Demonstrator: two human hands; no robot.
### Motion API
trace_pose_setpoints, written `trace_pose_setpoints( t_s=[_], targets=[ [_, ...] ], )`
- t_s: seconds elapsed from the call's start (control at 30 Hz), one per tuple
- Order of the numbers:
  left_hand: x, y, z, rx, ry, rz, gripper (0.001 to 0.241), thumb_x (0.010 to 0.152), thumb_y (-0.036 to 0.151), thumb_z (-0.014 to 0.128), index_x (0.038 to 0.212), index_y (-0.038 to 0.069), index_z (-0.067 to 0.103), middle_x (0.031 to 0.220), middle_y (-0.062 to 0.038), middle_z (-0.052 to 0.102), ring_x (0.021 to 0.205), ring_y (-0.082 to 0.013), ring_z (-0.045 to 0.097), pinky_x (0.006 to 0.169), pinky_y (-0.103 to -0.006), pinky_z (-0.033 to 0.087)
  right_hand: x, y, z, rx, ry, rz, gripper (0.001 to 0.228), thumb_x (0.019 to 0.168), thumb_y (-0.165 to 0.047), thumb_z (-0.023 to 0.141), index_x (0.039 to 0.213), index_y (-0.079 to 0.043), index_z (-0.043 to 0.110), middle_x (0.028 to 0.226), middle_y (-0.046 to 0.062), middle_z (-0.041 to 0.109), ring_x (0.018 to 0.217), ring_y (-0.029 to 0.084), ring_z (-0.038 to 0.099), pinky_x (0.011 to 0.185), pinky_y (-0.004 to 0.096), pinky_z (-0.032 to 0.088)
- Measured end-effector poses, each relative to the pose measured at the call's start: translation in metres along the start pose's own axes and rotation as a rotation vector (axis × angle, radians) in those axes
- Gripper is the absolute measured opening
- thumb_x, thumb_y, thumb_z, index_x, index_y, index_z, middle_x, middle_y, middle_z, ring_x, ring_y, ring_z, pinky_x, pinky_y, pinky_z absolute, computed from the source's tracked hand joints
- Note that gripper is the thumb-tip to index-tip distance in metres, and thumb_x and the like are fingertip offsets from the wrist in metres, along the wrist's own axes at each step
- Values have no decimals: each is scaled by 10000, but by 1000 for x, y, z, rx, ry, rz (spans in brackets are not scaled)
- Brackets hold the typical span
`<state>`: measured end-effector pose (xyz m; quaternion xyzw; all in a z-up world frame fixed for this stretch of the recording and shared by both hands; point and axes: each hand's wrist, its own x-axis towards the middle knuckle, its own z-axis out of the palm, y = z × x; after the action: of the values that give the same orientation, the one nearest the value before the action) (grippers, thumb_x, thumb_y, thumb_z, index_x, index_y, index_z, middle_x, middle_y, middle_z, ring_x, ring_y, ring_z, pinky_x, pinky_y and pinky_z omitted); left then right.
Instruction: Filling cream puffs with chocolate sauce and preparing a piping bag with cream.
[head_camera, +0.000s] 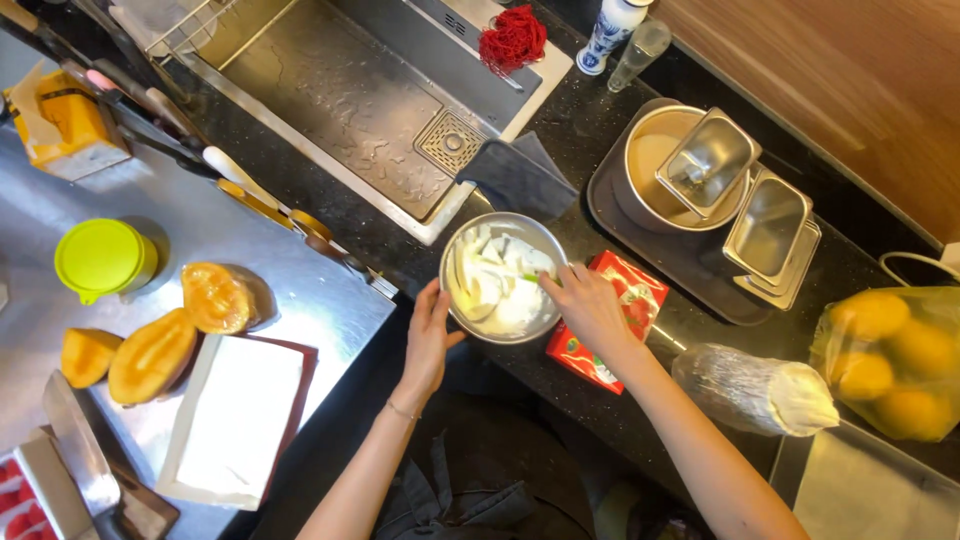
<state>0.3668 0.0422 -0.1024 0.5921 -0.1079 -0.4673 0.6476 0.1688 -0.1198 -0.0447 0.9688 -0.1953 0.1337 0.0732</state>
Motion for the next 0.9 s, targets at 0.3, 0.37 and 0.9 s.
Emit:
trace_pose_setpoints(
  t_s=[0.3,0.37,0.9],
  targets=[
    [-15,4,8,-112,-87,-131,568,1025,483,401,1488,154,372,1543,-100,392,1466,-254,369,988,-660,500,-39,-67,-45,299,-423,525,242,947,-159,622,1183,-157,671,899,132,710,742,353,709,626,494,556],
    [-18,5,11,-149,-107,-131,624,1014,539,367,1513,168,321,1579,-109,349,1497,-276,324,1026,-703,452,-46,-90,-44,531,-218,684,191,969,-204,598,1126,-142,687,884,180,737,777,407,699,645,520,546],
    [-36,-4,20,-170,-125,-78,811,951,692,259,1603,214,181,1667,-93,241,1524,-331,277,1114,-692,351,-51,-149,20,1313,-28,1243,241,1016,-218,578,1168,-71,694,637,-7,570,539,79,473,489,249,398]
  ],
)
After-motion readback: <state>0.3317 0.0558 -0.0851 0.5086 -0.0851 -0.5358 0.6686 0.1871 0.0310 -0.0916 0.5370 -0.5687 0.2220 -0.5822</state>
